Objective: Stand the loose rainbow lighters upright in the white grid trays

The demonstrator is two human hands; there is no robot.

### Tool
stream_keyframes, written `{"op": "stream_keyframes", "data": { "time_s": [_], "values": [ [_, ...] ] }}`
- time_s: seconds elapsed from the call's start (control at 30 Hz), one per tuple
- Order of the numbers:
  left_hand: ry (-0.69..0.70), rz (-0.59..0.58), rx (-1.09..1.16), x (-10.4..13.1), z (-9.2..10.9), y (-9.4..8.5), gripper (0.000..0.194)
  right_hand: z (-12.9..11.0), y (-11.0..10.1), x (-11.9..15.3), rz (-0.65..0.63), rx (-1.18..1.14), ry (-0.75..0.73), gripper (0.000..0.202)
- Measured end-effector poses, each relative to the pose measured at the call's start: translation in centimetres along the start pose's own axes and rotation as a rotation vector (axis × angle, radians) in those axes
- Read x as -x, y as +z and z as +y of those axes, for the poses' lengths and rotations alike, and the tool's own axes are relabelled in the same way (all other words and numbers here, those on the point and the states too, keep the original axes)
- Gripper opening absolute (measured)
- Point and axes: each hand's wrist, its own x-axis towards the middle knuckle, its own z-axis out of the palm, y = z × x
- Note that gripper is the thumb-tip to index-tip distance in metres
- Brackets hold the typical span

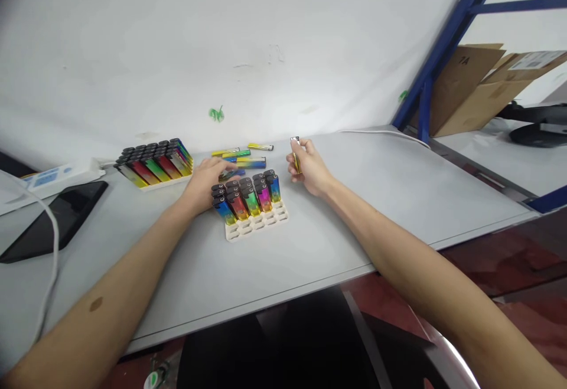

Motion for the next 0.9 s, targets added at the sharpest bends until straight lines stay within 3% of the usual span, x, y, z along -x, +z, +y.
{"op": "stream_keyframes", "data": {
  "time_s": [0.17, 0.57, 0.77, 0.9],
  "values": [
    [-0.015, -0.071, -0.047, 0.3, 0.2, -0.1, 0.039, -0.3, -0.4, 0.1, -0.089, 0.03, 0.062, 0.052],
    [0.003, -0.08, -0.095, 0.5, 1.0, -0.9, 0.037, 0.1, -0.1, 0.2, -0.031, 0.061, 0.116, 0.045],
    [-0.168, 0.075, 0.389, 0.5, 1.0, -0.6, 0.043, 0.2, -0.1, 0.3, -0.009, 0.063, 0.099, 0.05],
    [-0.329, 0.078, 0.747, 0.4, 1.3, -0.8, 0.042, 0.3, -0.2, 0.2, -0.02, 0.076, 0.091, 0.051]
  ]
}}
